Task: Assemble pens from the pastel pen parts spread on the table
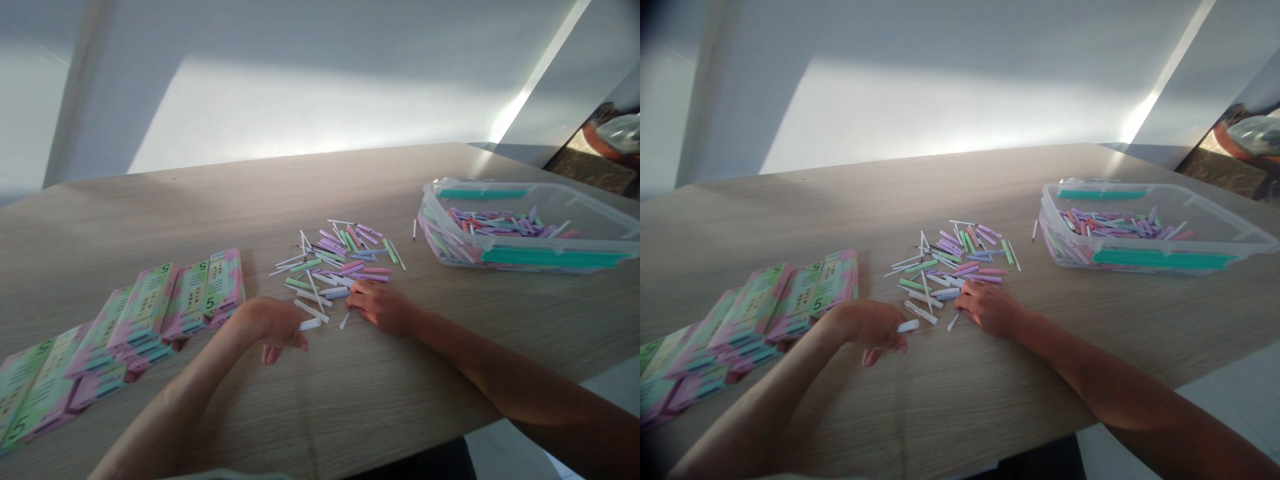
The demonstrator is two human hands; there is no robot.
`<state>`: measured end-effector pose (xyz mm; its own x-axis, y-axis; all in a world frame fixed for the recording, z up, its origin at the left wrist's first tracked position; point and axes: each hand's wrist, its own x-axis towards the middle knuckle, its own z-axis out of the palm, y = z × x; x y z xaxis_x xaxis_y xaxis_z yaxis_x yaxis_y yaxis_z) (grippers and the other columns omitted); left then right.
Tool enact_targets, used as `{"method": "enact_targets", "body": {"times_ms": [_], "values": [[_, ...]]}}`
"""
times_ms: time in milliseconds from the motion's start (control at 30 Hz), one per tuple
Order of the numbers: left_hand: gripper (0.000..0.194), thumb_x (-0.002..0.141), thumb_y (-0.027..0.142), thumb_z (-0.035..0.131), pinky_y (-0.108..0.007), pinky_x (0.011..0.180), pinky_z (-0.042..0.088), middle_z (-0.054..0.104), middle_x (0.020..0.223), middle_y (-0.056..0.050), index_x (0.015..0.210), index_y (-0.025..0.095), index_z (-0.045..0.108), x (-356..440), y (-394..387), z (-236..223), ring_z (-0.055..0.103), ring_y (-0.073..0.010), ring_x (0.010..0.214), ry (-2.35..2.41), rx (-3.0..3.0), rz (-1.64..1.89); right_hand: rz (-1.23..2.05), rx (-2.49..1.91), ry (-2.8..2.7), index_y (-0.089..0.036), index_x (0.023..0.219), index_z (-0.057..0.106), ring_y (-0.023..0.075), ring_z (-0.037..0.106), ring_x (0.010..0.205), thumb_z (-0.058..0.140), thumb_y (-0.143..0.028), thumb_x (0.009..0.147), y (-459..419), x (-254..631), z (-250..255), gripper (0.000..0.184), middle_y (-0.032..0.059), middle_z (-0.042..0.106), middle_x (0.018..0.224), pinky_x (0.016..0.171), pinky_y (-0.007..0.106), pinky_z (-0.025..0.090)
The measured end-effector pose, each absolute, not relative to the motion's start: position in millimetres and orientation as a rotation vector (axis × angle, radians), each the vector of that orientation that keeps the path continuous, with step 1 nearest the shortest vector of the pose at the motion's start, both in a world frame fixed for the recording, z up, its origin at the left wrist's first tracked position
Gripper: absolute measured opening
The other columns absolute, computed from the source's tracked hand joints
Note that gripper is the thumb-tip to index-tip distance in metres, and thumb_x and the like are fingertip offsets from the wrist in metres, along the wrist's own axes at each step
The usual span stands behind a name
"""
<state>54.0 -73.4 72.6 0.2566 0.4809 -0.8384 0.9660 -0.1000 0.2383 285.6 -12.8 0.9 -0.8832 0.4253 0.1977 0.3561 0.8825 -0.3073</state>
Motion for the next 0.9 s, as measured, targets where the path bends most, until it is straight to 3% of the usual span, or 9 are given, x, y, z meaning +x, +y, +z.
{"method": "enact_targets", "body": {"times_ms": [433, 733, 900], "values": [[0.042, 0.085, 0.035, 0.043, -0.024, 0.058, 0.047, 0.070, 0.058, -0.008, 0.051, 0.016, 0.059, 55.0, -73.8, 72.6, 0.066, -0.0184, 0.060, 1.326, 1.736, -0.786, 0.246, -0.586, -2.837, -0.018, 0.096, 0.060, 0.0192, 0.051, 0.089, 0.054, -0.017, 0.084, -14.7, 285.7, 2.1, 0.014, 0.0078, 0.053, 0.097, 0.079, 0.031, 0.041], [0.032, 0.085, 0.037, 0.046, -0.025, 0.056, 0.046, 0.067, 0.051, -0.004, 0.077, 0.015, 0.068, 53.5, -75.1, 71.7, 0.065, -0.0186, 0.054, 1.336, 1.723, -0.738, 0.190, -0.571, -2.887, -0.020, 0.105, 0.058, 0.0186, 0.052, 0.087, 0.056, -0.019, 0.082, -19.3, 287.0, 10.0, 0.023, 0.0076, 0.052, 0.104, 0.075, 0.031, 0.041], [0.031, 0.083, 0.038, 0.049, -0.025, 0.057, 0.046, 0.064, 0.045, -0.002, 0.082, 0.015, 0.069, 51.6, -75.3, 69.6, 0.062, -0.0181, 0.049, 1.349, 1.735, -0.678, 0.200, -0.447, -2.917, -0.023, 0.098, 0.061, 0.0165, 0.051, 0.083, 0.055, -0.027, 0.085, -25.1, 278.1, 11.2, 0.016, 0.0070, 0.053, 0.107, 0.072, 0.029, 0.040]]}}
